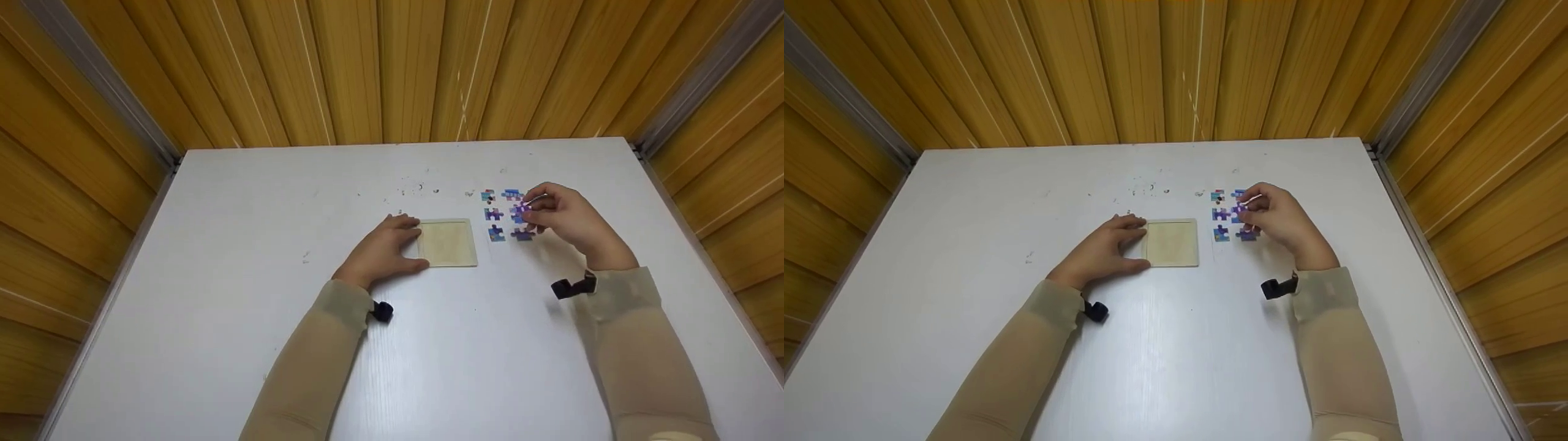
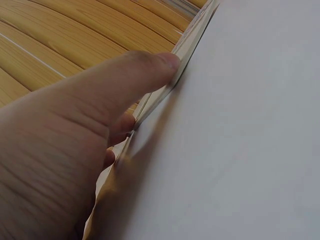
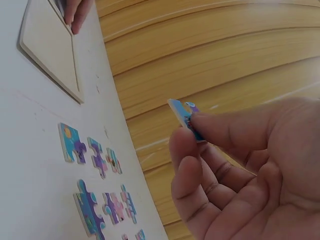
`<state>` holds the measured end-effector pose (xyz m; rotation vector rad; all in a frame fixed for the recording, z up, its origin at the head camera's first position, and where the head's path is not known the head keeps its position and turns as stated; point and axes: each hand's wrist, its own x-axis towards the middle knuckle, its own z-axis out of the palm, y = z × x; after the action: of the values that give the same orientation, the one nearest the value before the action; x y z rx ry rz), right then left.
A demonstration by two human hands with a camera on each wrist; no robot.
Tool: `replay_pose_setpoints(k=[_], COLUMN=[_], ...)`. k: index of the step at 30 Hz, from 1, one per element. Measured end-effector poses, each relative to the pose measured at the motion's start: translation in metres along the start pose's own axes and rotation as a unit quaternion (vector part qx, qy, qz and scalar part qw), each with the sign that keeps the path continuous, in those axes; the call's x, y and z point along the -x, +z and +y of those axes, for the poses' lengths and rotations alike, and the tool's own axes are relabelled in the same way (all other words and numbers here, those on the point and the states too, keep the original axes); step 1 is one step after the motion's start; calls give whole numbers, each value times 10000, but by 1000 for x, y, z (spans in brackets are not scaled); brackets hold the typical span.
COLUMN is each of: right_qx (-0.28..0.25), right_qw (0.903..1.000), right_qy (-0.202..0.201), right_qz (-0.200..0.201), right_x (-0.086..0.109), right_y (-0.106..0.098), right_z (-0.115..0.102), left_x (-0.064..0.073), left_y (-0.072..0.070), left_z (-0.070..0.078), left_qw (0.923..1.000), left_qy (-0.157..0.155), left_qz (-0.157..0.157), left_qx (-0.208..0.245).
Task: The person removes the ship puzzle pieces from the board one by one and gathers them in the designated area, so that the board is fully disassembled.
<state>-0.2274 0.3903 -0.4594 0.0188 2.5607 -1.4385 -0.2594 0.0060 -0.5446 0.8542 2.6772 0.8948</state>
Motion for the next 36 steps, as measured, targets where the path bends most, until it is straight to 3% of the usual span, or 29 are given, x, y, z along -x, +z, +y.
replay_pose_setpoints(k=[5,20,27,36], right_qx=[-299,-947,-675,-208], right_qw=[9995,9906,9878,9874], right_qy=[103,987,1403,1567], right_qz=[65,11,-70,-87], right_x=[-1,1,-3,-4], right_y=[-16,-50,-49,-46], right_z=[10,31,41,58], left_x=[1,2,4,1], left_y=[-1,-1,-2,0], left_z=[-2,-3,1,2], left_qw=[9999,9998,9995,9998], left_qy=[-89,-156,-267,-176], left_qz=[17,34,2,-18], left_qx=[63,100,156,55])
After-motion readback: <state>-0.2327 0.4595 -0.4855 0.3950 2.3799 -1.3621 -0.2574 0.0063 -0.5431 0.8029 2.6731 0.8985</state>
